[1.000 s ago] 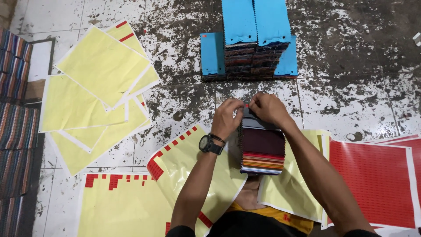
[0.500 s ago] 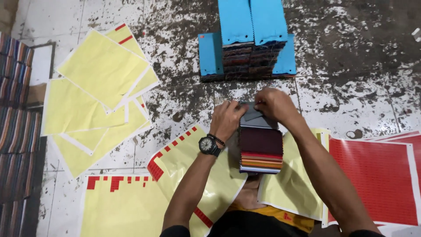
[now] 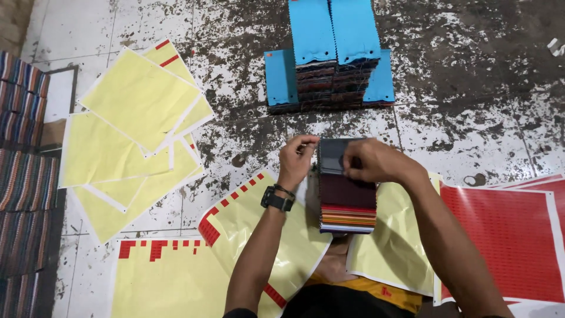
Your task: The person sits on the floor and assembles a stack of colorful booklets by hand. They pick up individual booklets from a pile and place them into a larger stack, then secure the stack with a blue cover.
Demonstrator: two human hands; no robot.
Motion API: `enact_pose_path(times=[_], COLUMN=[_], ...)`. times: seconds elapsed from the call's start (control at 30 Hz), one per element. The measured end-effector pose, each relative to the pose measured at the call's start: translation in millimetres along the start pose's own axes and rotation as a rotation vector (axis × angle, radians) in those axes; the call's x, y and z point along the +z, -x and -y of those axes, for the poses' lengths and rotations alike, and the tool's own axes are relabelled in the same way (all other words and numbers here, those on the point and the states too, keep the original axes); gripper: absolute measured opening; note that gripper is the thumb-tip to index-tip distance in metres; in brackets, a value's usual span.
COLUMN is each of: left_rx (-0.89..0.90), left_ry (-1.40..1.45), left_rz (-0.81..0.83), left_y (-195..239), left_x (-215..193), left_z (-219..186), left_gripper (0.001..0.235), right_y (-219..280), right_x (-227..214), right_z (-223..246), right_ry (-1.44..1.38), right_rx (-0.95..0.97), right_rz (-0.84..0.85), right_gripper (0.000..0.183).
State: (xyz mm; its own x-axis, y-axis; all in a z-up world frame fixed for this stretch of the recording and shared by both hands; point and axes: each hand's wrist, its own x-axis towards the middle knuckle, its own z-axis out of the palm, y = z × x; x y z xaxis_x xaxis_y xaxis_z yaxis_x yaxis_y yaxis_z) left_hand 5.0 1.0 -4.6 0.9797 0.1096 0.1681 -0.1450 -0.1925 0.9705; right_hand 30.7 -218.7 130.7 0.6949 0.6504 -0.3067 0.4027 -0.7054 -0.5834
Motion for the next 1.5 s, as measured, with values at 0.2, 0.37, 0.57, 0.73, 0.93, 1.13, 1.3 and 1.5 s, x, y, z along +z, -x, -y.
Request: enact_pose_path(times=[0.2,0.37,0.57,0.73,0.93,1.13,1.3,1.5], left_rx=[-0.034,0.029,-0.06,0.073,-0.109,0.034,-0.018,0.022], left_ry=[0.28,0.143,0.067,-0.036,0.024,-0.029,-0.112,-0.082], left_rz=[0.051,0.075,0.057,-0.146,-0.027,0.261,0.167,0.216], left_y=[-26.3,-36.1,-34.2,-32.6,-20.5,-8.6,-11.8,-10.7], left_x=[32.6,47.9,48.2,48.8,3.0,-1.3,7.2,7.7], left_z=[-16.8,-16.5,-24.9,-13.0,-28.3,-8.9,0.0,-11.1], left_gripper=[0.029,0.04,0.052,0.026,0.019,0.008,0.005,0.007], right_y=[-9.0,-13.5,-17.4,-18.6,-20.3,-27.9,-31.6,-32.0], right_x=[9.6,20.2,27.2,34.1,33.8,34.9,37.6,34.6], right_z=[-2.2,-8.4,-10.6,-20.6,-35.2,-40.0,-41.4,-38.8], right_ry=[-0.316,-0.532,-0.648,-0.648,-0.711,-0.624,-0.536,-0.521], right_rx=[-0.075,-0.061,-0.043,-0.025,-0.024,-0.069,-0.035,-0.002], right_rz=[-0.072,-0.139,-0.135,-0.135,-0.187,-0.183,-0.206,-0.203], right_gripper=[0.018,0.02,0.015,0.013,0.014,0.014,0.013,0.011])
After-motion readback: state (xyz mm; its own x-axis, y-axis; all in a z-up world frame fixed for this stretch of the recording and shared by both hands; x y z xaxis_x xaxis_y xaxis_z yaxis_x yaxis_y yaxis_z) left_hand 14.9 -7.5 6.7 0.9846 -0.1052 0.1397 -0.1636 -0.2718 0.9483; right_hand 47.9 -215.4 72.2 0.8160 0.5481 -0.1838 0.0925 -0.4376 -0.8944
